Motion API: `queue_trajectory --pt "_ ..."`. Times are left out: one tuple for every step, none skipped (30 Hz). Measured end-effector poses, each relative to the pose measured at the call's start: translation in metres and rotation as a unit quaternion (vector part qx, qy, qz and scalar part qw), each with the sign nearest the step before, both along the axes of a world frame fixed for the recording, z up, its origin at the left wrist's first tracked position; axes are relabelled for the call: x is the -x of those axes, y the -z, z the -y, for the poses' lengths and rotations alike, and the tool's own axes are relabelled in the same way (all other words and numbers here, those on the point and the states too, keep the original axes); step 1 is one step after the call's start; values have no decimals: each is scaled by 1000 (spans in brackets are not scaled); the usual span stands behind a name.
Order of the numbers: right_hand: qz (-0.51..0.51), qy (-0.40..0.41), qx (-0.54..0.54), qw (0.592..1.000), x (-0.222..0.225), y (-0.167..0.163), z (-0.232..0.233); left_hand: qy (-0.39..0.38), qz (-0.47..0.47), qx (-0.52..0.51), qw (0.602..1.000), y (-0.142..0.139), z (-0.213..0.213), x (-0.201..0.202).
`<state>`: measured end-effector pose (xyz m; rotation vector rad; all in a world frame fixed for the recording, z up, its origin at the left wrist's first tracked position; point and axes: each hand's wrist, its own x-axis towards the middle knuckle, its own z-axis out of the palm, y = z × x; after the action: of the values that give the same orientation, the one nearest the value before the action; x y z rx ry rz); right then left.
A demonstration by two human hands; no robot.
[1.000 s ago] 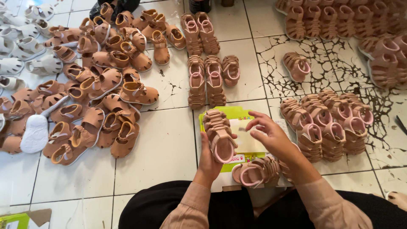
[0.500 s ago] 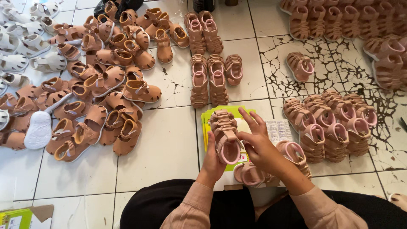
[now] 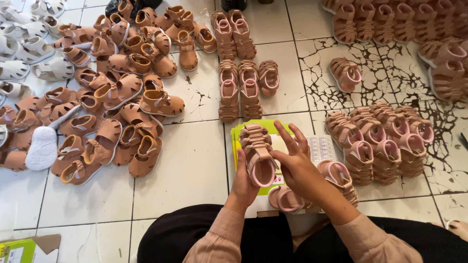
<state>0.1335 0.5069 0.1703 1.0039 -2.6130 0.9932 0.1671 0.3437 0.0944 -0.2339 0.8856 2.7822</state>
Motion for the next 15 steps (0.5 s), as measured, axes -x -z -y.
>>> queue_trajectory --pt "5 -1 -4 1000 -1 0 0 -2 -6 -4 1000 0 0 -1" --pt "-23 3 -34 999 -1 0 -1 -4 -12 -7 1000 0 0 0" --pt "-53 6 -63 997 0 0 -2 -7 -1 -2 1000 -1 1 0" --pt "-82 9 -93 992 0 2 -3 -11 11 4 1000 -1 0 0" --pt "-76 13 -83 994 0 4 -3 -14 23 9 1000 -1 0 0" --pt "-71 17 -73 995 1 7 -3 -8 25 -9 1000 -1 -1 -1" --pt "-65 23 -62 996 1 10 -3 -2 26 -26 999 -2 0 -3" --pt "-19 7 -36 999 3 14 -3 6 27 -43 999 -2 0 -3" --pt "27 -9 -9 1000 6 19 -3 -4 34 -31 999 -3 1 -4" --pt "73 -25 18 997 6 22 -4 -14 40 -20 999 -3 1 -6" --pt "38 -12 7 999 5 26 -5 -23 45 -10 999 -3 2 -6" --pt "3 2 -4 1000 5 30 -4 -22 37 -28 999 -3 2 -6" --pt "-31 16 -16 999 4 34 -3 -19 29 -46 998 -3 3 -6" --pt "-18 19 -9 1000 2 38 -1 -16 20 -65 998 -3 4 -5" --pt "-6 23 0 1000 2 41 3 -2 29 -55 998 -2 3 -2"
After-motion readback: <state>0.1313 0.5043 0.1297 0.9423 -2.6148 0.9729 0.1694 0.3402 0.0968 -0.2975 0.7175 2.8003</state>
